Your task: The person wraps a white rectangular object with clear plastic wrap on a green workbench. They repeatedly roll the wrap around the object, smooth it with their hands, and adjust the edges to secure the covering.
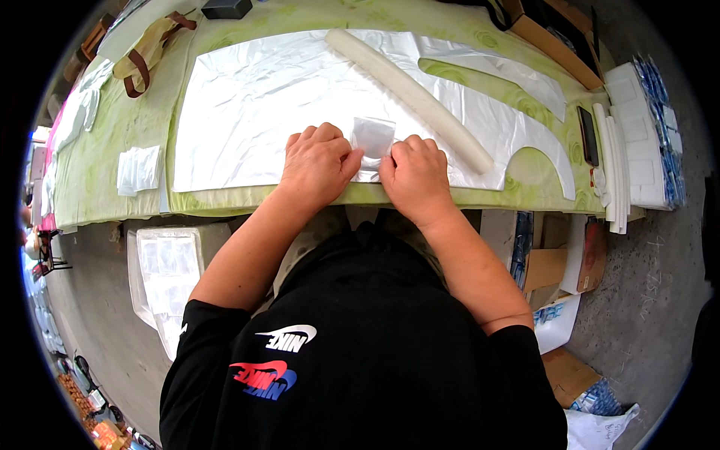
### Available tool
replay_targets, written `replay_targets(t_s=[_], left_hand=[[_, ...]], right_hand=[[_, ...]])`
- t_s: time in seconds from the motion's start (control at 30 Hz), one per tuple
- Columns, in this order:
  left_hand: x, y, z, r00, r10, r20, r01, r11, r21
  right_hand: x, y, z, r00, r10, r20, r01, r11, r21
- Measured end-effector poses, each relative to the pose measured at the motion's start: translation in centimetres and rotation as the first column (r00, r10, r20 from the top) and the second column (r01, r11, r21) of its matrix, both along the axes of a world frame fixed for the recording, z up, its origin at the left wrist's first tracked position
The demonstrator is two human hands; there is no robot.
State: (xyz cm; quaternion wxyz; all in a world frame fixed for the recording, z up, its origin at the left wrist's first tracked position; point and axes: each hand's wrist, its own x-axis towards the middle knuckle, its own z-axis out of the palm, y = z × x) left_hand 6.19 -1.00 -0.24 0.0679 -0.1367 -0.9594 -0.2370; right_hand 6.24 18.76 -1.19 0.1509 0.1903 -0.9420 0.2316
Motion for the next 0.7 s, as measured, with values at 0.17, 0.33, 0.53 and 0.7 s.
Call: replay_targets(t_s=[0.17,0.33,0.53,0.7], left_hand=[[0.1,-0.3,-1.0,0.995,0.002,-0.104,0.0,1.0,0.019],[0.9,0.7,-0.6,0.986,-0.165,0.019,0.165,0.963,-0.214],[1.3,0.2,0.3,0.98,-0.17,-0.103,0.169,0.985,-0.024],[7.4,-1.8,-0.5,0.956,-0.242,0.168,0.085,0.771,0.631]], right_hand=[[-0.1,0.0,0.3,1.0,-0.007,0.022,0.006,0.998,0.06],[-0.3,-0.1,0.1,0.998,-0.049,0.04,0.051,0.997,-0.056],[-1.5,0.3,1.6,0.971,0.008,0.24,-0.031,0.995,0.091],[-2.0,0.3,2.6,0.94,-0.034,0.338,-0.01,0.992,0.127]])
